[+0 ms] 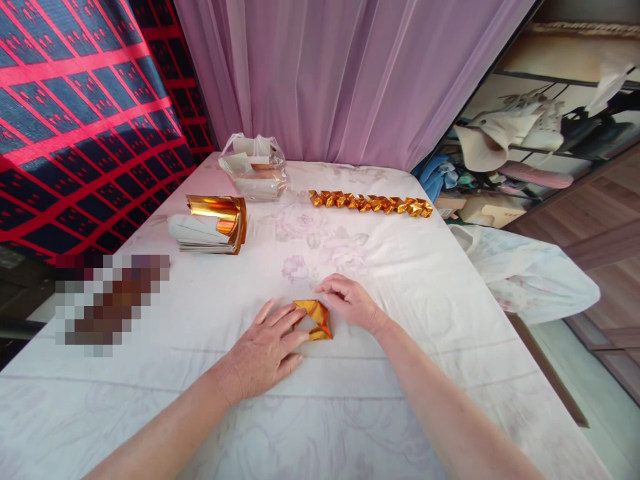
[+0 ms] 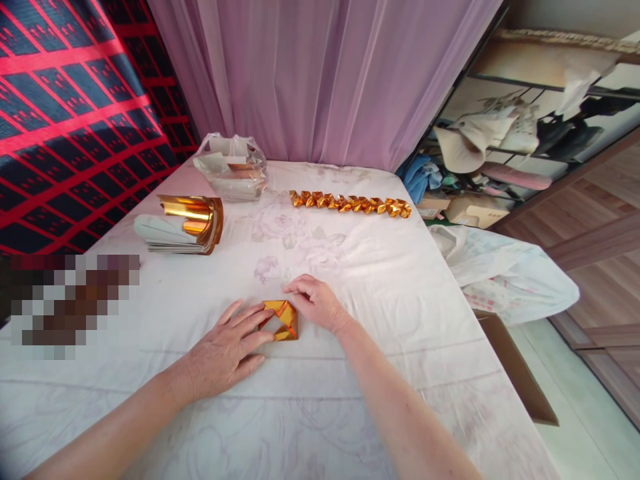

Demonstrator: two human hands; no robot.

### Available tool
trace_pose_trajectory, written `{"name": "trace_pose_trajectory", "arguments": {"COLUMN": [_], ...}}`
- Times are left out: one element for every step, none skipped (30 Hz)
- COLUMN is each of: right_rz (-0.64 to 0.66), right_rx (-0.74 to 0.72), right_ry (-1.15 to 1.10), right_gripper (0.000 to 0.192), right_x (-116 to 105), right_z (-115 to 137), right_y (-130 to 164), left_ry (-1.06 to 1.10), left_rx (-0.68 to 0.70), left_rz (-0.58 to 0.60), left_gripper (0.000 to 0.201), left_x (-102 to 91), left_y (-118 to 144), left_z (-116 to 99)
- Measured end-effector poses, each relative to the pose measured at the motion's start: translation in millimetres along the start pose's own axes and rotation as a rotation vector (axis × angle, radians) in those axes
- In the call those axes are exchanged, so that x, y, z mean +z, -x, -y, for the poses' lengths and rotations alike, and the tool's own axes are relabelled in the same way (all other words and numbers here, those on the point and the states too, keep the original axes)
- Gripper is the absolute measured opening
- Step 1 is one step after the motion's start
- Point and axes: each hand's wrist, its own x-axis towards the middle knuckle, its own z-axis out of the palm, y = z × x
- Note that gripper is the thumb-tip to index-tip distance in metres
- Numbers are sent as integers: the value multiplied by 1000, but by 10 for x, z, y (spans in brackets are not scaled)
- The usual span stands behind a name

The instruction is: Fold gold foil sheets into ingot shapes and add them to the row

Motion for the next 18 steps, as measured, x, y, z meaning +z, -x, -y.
{"name": "trace_pose_trajectory", "arguments": {"right_rz": [-37, -70, -114, -139, -141, -155, -155, -167, -172, -160, -141, -117, -93, -74, -62, -55, -51, -48], "right_rx": [58, 96, 92, 55, 3, -43, -73, -88, -102, -108, -108, -103, -97, -92, -91, -96, -106, -118], "right_ry": [-12, -13, 3, 21, 32, 47, 81, 132, 188, 242, 294, 342, 385, 423, 455, 480, 498, 513], "right_gripper": [23, 19, 16, 13, 13, 15, 16, 20, 25, 27, 27, 27, 25, 24, 23, 22, 21, 19], "right_x": [-9, -10, -1, 17, 44, 78, 114, 149, 181, 209, 230, 246, 257, 263, 267, 269, 270, 270], "right_z": [10, 33, 69, 114, 166, 221, 274, 321, 361, 393, 418, 436, 448, 456, 460, 461, 460, 456], "right_y": [70, 156, 254, 355, 453, 541, 614, 668, 704, 723, 727, 723, 713, 701, 690, 681, 675, 670], "left_ry": [-1, 0, 3, 8, 14, 20, 27, 34, 41, 47, 51, 55, 57, 58, 58, 56, 51, 43], "left_rx": [1, 2, 2, 1, 0, 0, -2, -6, -10, -15, -20, -24, -27, -27, -26, -26, -28, -27], "left_rz": [-3, -5, -8, -10, -10, -6, 0, 7, 12, 14, 14, 12, 7, 2, -4, -10, -15, -20], "left_gripper": [23, 23, 22, 22, 22, 23, 24, 25, 26, 27, 29, 30, 31, 31, 31, 31, 31, 30], "left_x": [11, 22, 31, 39, 45, 48, 48, 45, 39, 33, 26, 20, 17, 16, 19, 24, 31, 39], "left_y": [4, 8, 11, 12, 13, 13, 12, 9, 6, 2, -2, -7, -12, -17, -22, -28, -35, -43], "left_z": [4, 8, 11, 14, 16, 18, 19, 19, 19, 18, 16, 13, 10, 7, 4, 3, 3, 5]}}
